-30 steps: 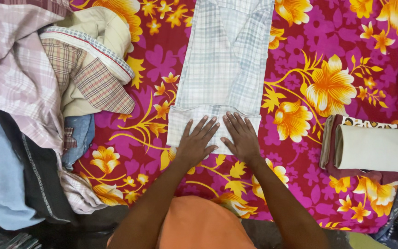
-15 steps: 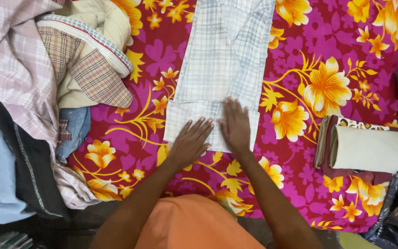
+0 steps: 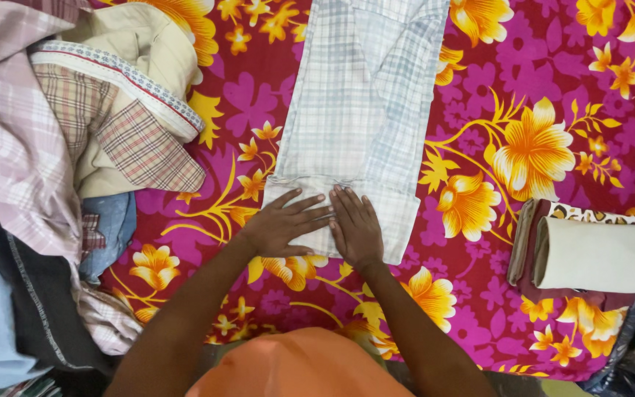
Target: The person folds a shirt and a pair of trousers by hand on a bed.
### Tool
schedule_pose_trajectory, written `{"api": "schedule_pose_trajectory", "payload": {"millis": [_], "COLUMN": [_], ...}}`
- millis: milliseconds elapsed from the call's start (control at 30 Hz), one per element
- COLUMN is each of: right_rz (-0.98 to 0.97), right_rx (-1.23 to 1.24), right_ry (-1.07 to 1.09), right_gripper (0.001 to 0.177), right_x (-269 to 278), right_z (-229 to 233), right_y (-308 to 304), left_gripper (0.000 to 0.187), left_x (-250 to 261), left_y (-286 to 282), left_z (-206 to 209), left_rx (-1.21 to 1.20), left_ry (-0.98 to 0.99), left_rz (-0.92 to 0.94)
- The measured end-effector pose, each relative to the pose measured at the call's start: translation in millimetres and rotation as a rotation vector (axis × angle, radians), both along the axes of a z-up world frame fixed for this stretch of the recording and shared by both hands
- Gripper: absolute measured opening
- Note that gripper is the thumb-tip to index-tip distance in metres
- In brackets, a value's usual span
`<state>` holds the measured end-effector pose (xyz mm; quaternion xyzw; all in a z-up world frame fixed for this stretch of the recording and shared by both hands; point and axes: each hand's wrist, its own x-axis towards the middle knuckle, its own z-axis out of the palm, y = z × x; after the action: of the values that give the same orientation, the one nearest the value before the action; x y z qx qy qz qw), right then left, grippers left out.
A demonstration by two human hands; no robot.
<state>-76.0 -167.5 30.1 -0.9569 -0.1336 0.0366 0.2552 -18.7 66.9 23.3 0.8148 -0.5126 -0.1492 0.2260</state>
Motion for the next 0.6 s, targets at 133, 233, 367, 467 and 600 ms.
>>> {"api": "schedule_pose_trajectory", "payload": {"millis": [133, 233, 367, 467, 600], "right_rz": [-0.014, -0.028, -0.035, -0.02, 0.033], "right_rx": [0.001, 0.018, 0.026, 0.054, 0.052], "right_ry": [0.003, -0.014, -0.03, -0.025, -0.009], "right_gripper": [0.055, 0.055, 0.056, 0.055, 0.059], "right_x": [1, 2, 3, 2, 3], "right_z": [-1, 1, 6, 14, 20], "right_y": [0, 0, 2, 1, -1], "left_gripper": [0.073, 0.074, 0.078, 0.08, 0.079], "left_x": [23, 31, 34, 29, 16], "left_y": [5, 5, -3, -20, -46], "left_z": [-4, -3, 4, 5, 3], "left_rx": [-0.021, 0.002, 0.025, 0.056, 0.092], "left_ry": [-0.065, -0.053, -0.053, -0.092, -0.13], "left_rz": [-0.083, -0.035, 0.137, 0.454, 0.697]}}
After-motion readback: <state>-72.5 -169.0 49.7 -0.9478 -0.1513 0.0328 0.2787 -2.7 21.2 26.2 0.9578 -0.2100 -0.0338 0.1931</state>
